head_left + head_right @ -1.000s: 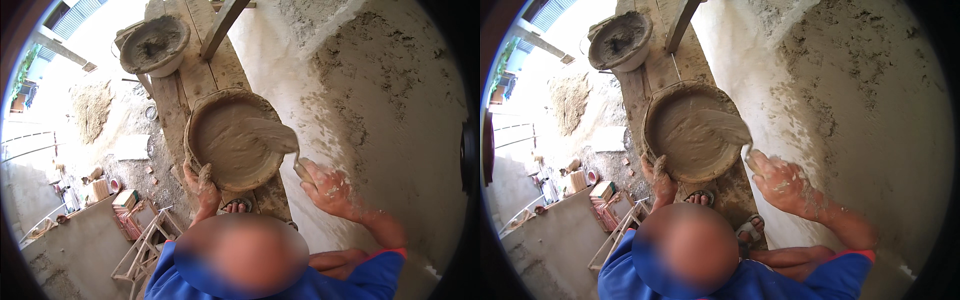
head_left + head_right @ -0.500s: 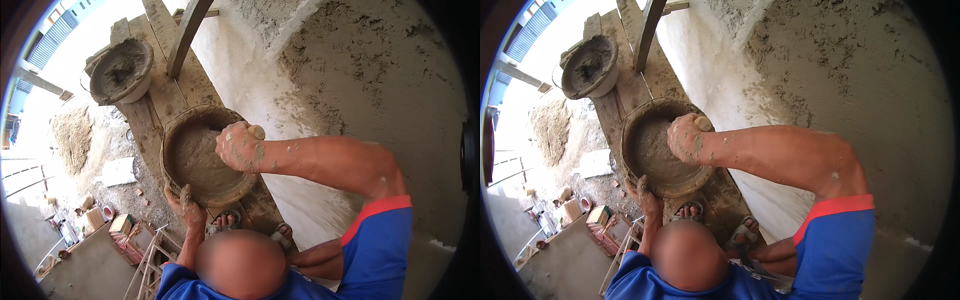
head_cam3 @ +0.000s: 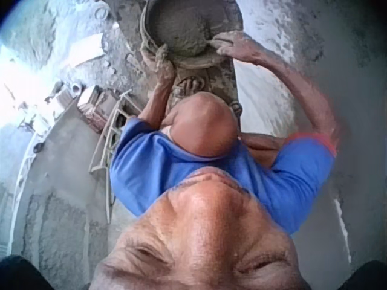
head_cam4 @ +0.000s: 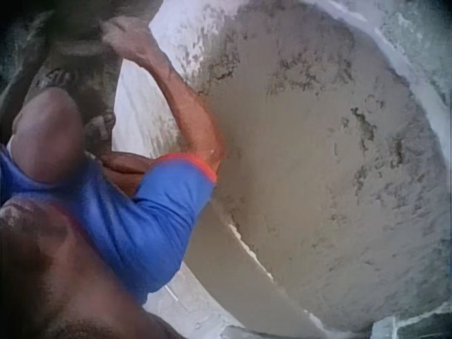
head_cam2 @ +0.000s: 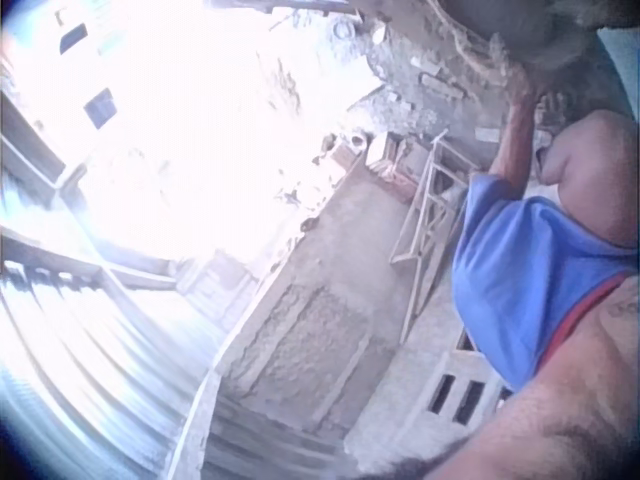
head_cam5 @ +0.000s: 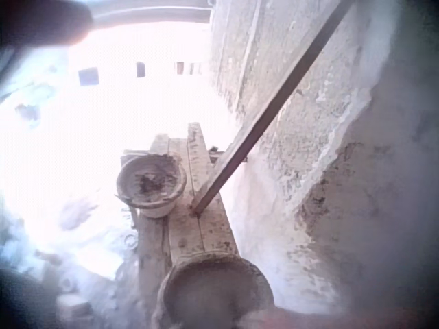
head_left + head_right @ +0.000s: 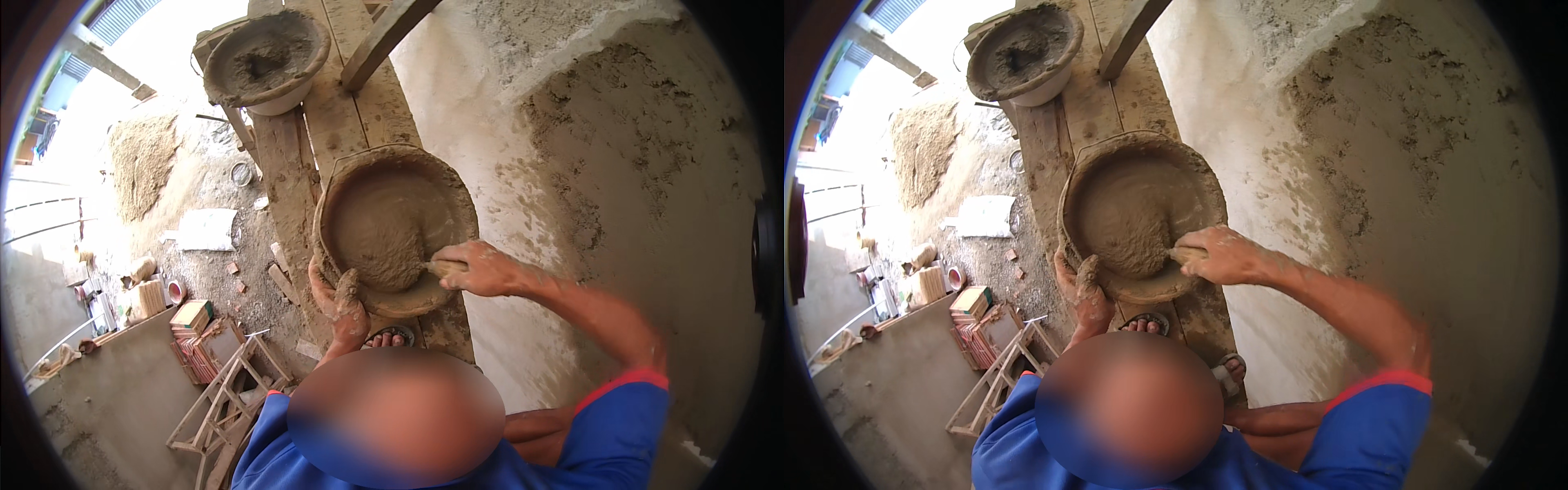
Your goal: The person applies plaster to a concrete wall using a trowel, taking the plaster from a bucket and spreading it onto the surface, then uses a wooden straight edge to level the applied plaster.
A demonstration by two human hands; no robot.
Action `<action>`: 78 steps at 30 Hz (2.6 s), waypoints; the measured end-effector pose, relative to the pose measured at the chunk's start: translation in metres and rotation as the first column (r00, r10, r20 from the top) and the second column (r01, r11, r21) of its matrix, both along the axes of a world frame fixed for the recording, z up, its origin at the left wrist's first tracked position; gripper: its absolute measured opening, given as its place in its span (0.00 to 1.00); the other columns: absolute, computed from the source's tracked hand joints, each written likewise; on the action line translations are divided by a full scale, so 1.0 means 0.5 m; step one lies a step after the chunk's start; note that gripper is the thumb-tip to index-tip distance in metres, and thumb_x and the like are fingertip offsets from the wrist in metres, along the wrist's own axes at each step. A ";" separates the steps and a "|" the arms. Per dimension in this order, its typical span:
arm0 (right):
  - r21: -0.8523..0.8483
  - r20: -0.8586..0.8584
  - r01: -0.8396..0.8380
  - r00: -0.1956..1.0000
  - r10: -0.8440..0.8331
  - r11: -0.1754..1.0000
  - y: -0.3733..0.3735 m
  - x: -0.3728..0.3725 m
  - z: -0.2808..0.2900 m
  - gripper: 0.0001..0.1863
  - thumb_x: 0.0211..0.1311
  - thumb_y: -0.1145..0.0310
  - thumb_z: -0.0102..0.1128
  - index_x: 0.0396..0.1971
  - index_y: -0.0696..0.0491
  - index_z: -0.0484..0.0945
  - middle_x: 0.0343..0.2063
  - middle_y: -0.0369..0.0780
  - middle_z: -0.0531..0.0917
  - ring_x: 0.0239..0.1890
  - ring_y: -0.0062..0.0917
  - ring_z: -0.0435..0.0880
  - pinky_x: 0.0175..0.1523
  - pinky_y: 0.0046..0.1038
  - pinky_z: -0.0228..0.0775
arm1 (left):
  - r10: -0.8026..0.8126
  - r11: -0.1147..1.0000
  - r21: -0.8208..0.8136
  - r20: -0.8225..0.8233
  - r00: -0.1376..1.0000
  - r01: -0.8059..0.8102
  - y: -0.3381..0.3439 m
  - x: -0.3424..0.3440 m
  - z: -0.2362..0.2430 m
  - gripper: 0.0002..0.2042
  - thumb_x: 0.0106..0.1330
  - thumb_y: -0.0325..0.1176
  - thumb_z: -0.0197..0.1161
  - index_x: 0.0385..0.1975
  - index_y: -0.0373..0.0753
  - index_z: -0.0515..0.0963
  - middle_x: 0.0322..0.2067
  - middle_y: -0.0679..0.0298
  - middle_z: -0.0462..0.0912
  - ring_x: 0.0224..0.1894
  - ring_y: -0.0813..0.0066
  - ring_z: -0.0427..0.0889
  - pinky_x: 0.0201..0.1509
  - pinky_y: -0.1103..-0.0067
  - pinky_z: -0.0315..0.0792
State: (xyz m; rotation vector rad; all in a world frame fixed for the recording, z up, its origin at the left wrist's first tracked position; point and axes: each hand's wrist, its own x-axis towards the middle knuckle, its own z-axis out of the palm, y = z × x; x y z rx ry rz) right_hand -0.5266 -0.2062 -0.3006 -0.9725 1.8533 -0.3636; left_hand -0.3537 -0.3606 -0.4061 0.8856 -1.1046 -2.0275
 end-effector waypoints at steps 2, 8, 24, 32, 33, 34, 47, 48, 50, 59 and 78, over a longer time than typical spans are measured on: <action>-0.072 -0.033 0.210 0.976 -0.213 0.975 0.027 0.020 0.012 0.26 0.52 0.60 0.62 0.50 0.58 0.77 0.43 0.51 0.82 0.47 0.44 0.80 0.54 0.40 0.70 | -0.063 0.997 0.044 -0.038 0.997 0.064 -0.007 0.009 -0.004 0.29 0.58 0.20 0.59 0.61 0.34 0.61 0.54 0.60 0.71 0.56 0.70 0.71 0.63 0.74 0.63; -0.189 -0.504 0.022 0.856 -0.117 0.982 0.069 0.039 0.049 0.19 0.52 0.68 0.63 0.47 0.50 0.79 0.28 0.43 0.83 0.38 0.37 0.82 0.49 0.32 0.73 | -0.087 0.994 0.062 -0.072 0.994 0.092 -0.013 0.009 0.003 0.29 0.58 0.20 0.59 0.61 0.34 0.61 0.54 0.59 0.71 0.56 0.70 0.71 0.63 0.73 0.64; 0.045 -0.404 -0.254 0.880 0.250 0.966 -0.030 0.000 -0.037 0.16 0.54 0.69 0.55 0.42 0.58 0.78 0.31 0.48 0.83 0.37 0.45 0.83 0.48 0.39 0.75 | -0.060 0.997 0.047 -0.008 0.998 0.061 -0.021 -0.024 0.005 0.25 0.57 0.17 0.54 0.58 0.33 0.64 0.52 0.60 0.73 0.54 0.70 0.73 0.61 0.74 0.66; -0.142 -0.475 -0.016 0.878 -0.054 0.990 0.071 0.048 0.034 0.17 0.56 0.64 0.58 0.46 0.51 0.78 0.31 0.46 0.82 0.36 0.39 0.83 0.48 0.35 0.74 | -0.041 0.999 -0.022 0.012 0.999 0.041 -0.034 -0.016 0.015 0.22 0.57 0.18 0.56 0.54 0.35 0.67 0.45 0.62 0.76 0.45 0.74 0.76 0.50 0.78 0.73; -0.104 -0.646 -0.136 0.762 0.037 0.985 0.078 0.053 0.029 0.17 0.55 0.65 0.59 0.46 0.49 0.79 0.26 0.44 0.80 0.32 0.35 0.83 0.44 0.32 0.75 | -0.047 0.999 0.016 -0.011 0.999 0.047 -0.039 -0.018 0.008 0.22 0.56 0.18 0.56 0.53 0.34 0.67 0.45 0.61 0.77 0.46 0.72 0.77 0.51 0.77 0.74; -0.100 -0.649 -0.136 0.759 0.038 0.986 0.076 0.053 0.042 0.17 0.55 0.65 0.59 0.46 0.49 0.79 0.26 0.44 0.80 0.32 0.35 0.83 0.44 0.32 0.75 | -0.048 0.999 0.019 -0.015 0.999 0.048 -0.045 -0.023 0.010 0.22 0.56 0.18 0.56 0.53 0.34 0.67 0.45 0.61 0.77 0.46 0.72 0.77 0.51 0.77 0.74; 0.271 -0.928 -0.355 -0.342 0.146 0.895 0.112 -0.018 0.071 0.17 0.61 0.58 0.59 0.49 0.45 0.78 0.40 0.42 0.78 0.45 0.33 0.77 0.59 0.34 0.65 | -0.174 0.984 -0.033 -0.007 0.985 0.174 -0.038 -0.015 0.023 0.28 0.53 0.16 0.55 0.59 0.34 0.64 0.51 0.61 0.74 0.53 0.71 0.74 0.61 0.74 0.66; 0.312 -0.906 -0.364 -0.392 0.160 0.878 0.097 -0.012 0.066 0.16 0.62 0.57 0.57 0.48 0.46 0.78 0.40 0.43 0.78 0.46 0.34 0.78 0.59 0.36 0.66 | -0.164 0.986 -0.035 -0.012 0.986 0.163 -0.030 -0.015 0.028 0.28 0.53 0.16 0.55 0.59 0.34 0.64 0.51 0.61 0.74 0.53 0.71 0.74 0.61 0.74 0.66; 0.250 -0.638 -0.029 0.747 0.187 0.968 0.048 0.010 0.065 0.10 0.57 0.68 0.55 0.38 0.53 0.77 0.31 0.47 0.80 0.39 0.38 0.84 0.43 0.41 0.74 | -0.150 0.988 -0.038 -0.016 0.989 0.149 -0.025 -0.016 0.035 0.28 0.54 0.17 0.55 0.59 0.34 0.64 0.52 0.61 0.74 0.53 0.71 0.74 0.61 0.74 0.66; -0.246 -0.394 0.164 0.884 -0.253 0.955 0.083 0.037 -0.009 0.20 0.58 0.59 0.61 0.47 0.54 0.76 0.32 0.48 0.84 0.37 0.45 0.83 0.44 0.41 0.76 | -0.165 0.986 0.023 0.043 0.985 0.164 -0.054 0.003 0.032 0.27 0.55 0.16 0.54 0.58 0.33 0.64 0.50 0.60 0.75 0.52 0.71 0.75 0.59 0.75 0.68; -0.219 -0.172 0.399 0.882 -0.438 0.891 0.080 -0.052 0.213 0.21 0.52 0.65 0.68 0.44 0.56 0.72 0.28 0.44 0.78 0.34 0.35 0.81 0.41 0.36 0.72 | -0.077 0.989 0.128 -0.009 0.997 0.077 -0.067 0.056 0.014 0.26 0.54 0.17 0.55 0.57 0.34 0.64 0.49 0.59 0.75 0.48 0.69 0.78 0.52 0.75 0.76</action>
